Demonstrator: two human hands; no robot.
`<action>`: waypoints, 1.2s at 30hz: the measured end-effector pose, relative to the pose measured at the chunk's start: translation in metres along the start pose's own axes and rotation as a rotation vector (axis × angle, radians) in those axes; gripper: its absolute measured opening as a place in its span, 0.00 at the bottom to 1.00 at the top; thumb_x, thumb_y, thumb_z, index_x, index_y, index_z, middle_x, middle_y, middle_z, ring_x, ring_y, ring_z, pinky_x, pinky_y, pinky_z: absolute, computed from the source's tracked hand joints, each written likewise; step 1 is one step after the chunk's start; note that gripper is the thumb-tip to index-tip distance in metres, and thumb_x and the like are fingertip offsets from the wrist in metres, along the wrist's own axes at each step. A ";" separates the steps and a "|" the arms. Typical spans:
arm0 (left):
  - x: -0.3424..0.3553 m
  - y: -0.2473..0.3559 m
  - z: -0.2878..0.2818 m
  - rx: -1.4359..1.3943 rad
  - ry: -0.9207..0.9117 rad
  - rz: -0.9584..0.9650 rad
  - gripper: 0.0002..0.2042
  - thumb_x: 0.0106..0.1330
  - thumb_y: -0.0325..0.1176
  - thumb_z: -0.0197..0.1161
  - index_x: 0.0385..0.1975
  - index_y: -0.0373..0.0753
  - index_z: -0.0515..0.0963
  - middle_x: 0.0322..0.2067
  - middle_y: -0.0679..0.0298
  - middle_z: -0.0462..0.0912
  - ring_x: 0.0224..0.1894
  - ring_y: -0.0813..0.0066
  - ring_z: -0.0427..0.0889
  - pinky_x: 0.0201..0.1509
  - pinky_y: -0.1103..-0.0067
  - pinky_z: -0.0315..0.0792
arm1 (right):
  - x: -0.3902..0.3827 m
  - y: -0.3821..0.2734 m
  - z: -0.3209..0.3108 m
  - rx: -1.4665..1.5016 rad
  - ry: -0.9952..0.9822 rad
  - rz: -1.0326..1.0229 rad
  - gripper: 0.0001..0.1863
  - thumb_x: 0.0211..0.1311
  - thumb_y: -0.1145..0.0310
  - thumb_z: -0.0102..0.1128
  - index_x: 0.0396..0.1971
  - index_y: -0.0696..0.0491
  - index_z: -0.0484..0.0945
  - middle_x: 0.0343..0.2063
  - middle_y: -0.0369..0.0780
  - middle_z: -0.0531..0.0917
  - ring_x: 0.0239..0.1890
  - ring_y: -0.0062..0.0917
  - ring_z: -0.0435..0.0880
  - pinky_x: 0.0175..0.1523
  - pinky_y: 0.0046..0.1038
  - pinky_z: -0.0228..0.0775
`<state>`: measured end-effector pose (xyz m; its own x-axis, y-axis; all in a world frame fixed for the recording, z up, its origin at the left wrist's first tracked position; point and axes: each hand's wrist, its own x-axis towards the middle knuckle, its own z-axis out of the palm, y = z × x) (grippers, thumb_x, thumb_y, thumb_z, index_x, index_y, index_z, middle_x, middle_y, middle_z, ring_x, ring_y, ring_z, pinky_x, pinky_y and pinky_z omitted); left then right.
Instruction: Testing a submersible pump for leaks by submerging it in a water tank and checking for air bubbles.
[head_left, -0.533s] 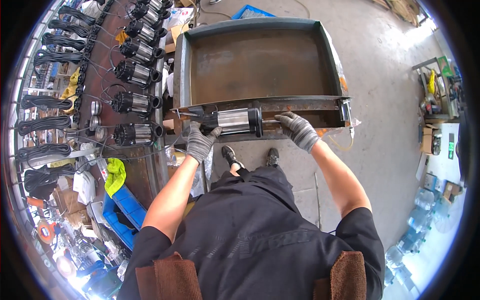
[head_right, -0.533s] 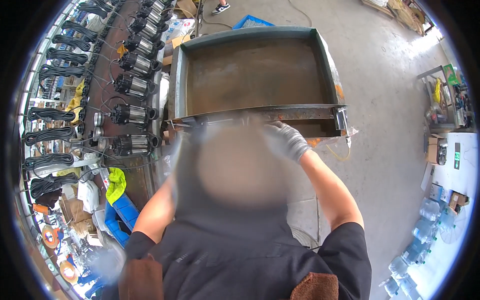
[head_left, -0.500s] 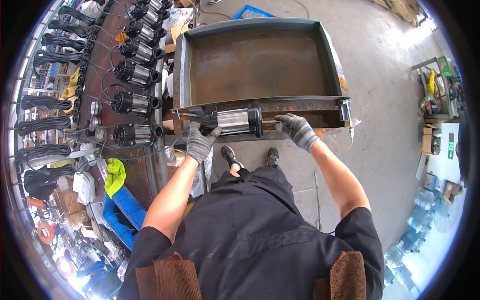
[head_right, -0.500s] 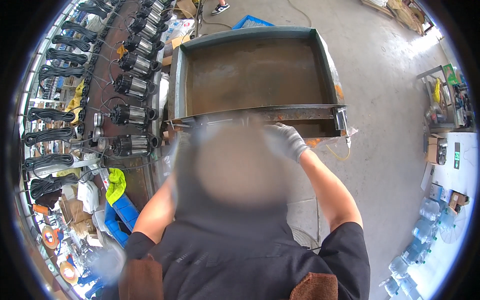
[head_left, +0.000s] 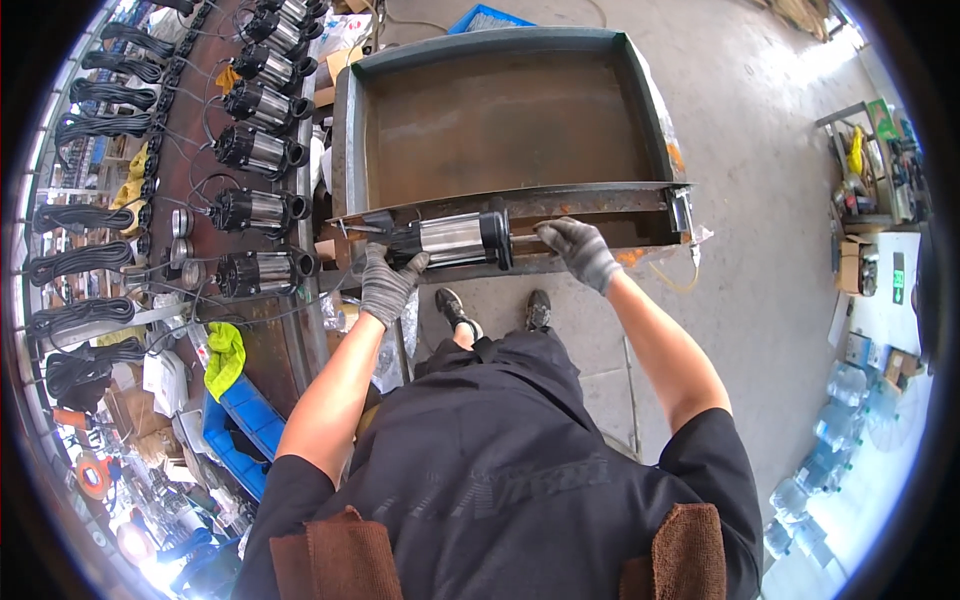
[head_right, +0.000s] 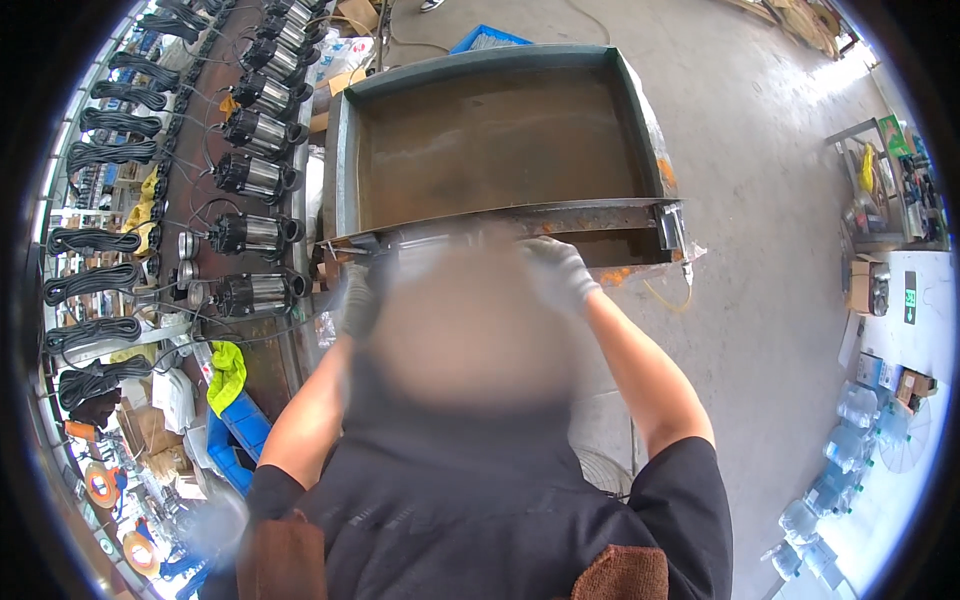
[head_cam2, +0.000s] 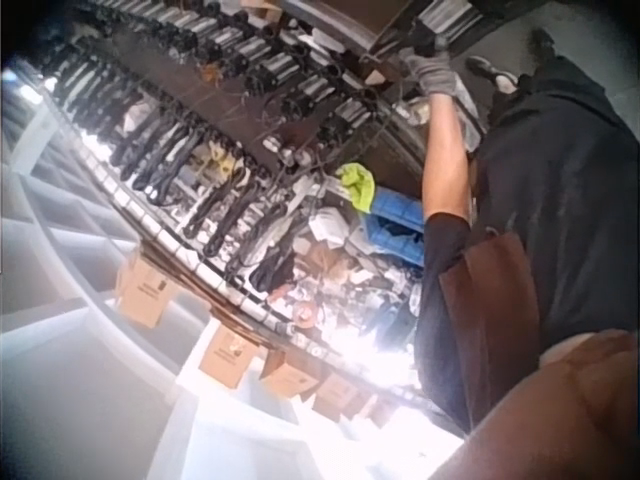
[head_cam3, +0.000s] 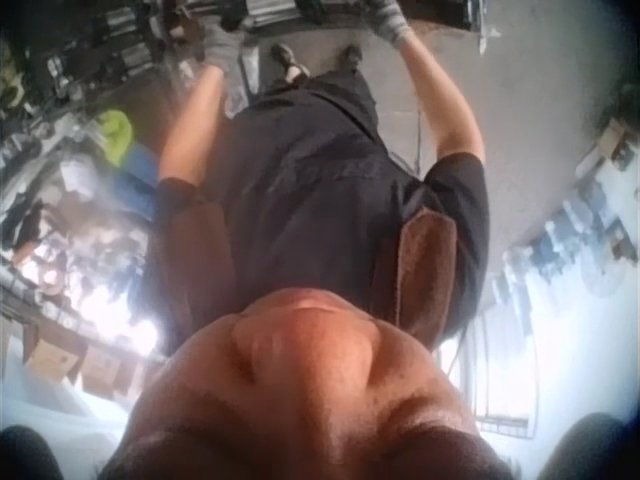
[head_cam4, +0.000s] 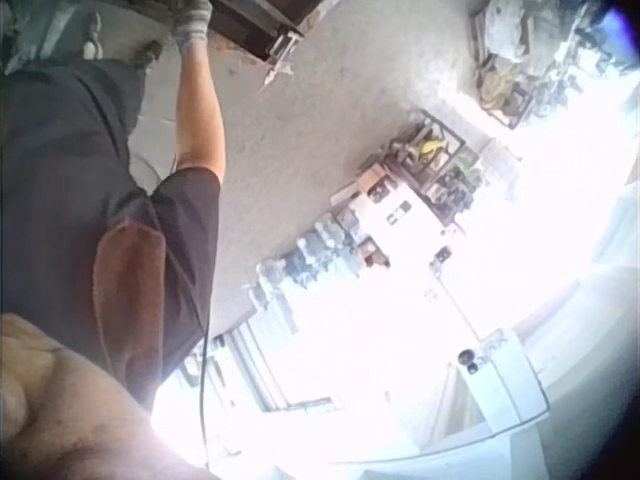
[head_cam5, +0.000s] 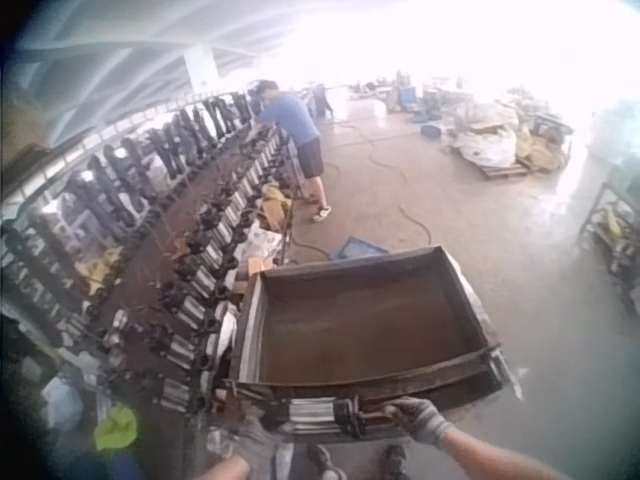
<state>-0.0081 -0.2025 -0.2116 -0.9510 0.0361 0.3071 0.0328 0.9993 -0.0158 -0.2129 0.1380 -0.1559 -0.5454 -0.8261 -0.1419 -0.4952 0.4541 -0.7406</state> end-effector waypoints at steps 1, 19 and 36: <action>-0.002 0.000 0.000 -0.007 -0.006 -0.025 0.29 0.54 0.40 0.80 0.48 0.31 0.72 0.39 0.57 0.83 0.40 0.68 0.80 0.48 0.73 0.76 | 0.006 -0.003 0.003 0.077 0.003 0.110 0.18 0.59 0.66 0.64 0.50 0.51 0.81 0.49 0.37 0.84 0.47 0.30 0.84 0.48 0.29 0.76; -0.020 -0.021 0.033 -0.835 -0.111 -0.732 0.32 0.51 0.43 0.81 0.50 0.31 0.72 0.43 0.54 0.81 0.44 0.64 0.79 0.52 0.69 0.74 | 0.011 0.003 0.044 0.710 0.303 0.273 0.16 0.67 0.53 0.64 0.43 0.51 0.81 0.20 0.30 0.76 0.14 0.14 0.72 0.15 0.18 0.60; 0.009 0.019 -0.026 -0.847 -0.014 -0.750 0.30 0.53 0.41 0.80 0.49 0.32 0.72 0.40 0.58 0.82 0.41 0.69 0.79 0.49 0.72 0.75 | -0.125 0.199 -0.106 0.311 0.282 1.053 0.26 0.64 0.55 0.62 0.58 0.50 0.69 0.29 0.41 0.83 0.21 0.23 0.78 0.26 0.32 0.74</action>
<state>-0.0077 -0.1826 -0.1844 -0.8213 -0.5689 -0.0431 -0.3551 0.4505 0.8191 -0.3150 0.3672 -0.2154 -0.7441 0.0403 -0.6669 0.4681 0.7436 -0.4774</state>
